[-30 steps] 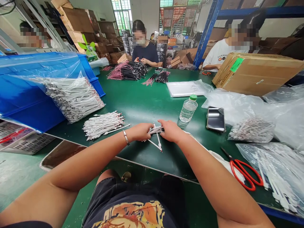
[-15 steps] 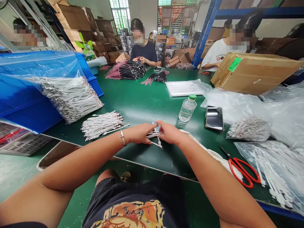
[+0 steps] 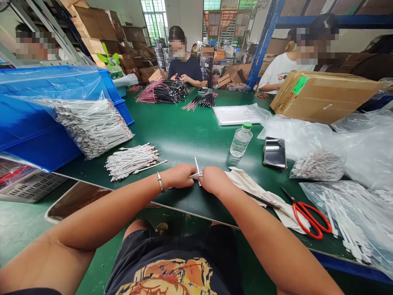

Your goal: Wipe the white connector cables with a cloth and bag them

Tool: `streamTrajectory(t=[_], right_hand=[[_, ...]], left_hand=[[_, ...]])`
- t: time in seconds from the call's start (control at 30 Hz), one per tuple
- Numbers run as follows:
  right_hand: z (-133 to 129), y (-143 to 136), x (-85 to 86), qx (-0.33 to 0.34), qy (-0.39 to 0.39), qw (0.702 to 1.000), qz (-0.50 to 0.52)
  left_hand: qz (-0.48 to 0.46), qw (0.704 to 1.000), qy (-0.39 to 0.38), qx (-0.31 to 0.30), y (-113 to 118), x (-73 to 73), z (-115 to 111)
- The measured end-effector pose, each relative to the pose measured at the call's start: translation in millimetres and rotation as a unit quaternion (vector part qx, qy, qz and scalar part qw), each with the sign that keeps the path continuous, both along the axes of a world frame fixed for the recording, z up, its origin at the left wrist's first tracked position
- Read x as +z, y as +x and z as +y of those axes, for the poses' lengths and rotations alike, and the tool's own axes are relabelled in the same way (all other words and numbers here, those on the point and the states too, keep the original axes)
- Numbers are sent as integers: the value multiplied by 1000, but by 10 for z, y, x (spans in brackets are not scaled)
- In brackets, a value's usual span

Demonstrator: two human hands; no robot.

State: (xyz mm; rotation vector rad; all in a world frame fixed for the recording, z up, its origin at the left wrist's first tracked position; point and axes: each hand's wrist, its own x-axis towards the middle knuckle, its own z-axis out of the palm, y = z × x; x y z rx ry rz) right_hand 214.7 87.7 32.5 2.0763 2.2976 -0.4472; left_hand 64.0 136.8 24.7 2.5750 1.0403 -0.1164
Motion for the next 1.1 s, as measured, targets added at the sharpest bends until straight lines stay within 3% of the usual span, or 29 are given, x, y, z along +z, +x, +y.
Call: streamTrajectory(t=[0.17, 0.33, 0.53, 0.67, 0.77, 0.87, 1.1], right_hand=[[-54, -98, -25, -10, -2, 1000, -10], [-22, -28, -57, -42, 15, 999, 7], [34, 172, -132, -78, 16, 995, 66], [47, 126, -146, -87, 32, 990, 105], [26, -15, -181, -63, 32, 989, 127], [4, -125, -252, -60, 40, 986, 148], [134, -91, -377, -139, 111, 949, 260]], left_hand=[[-11, 999, -3, 42, -57, -14, -45], [-50, 992, -9, 117, -130, -34, -34], [-119, 972, -87, 184, -247, 23, 100], [-195, 946, -147, 212, -293, 10, 135], [-273, 909, -188, 254, -288, -28, 130], [-361, 851, -239, 298, -257, -51, 94], [-508, 706, -321, 374, -151, -97, 41]])
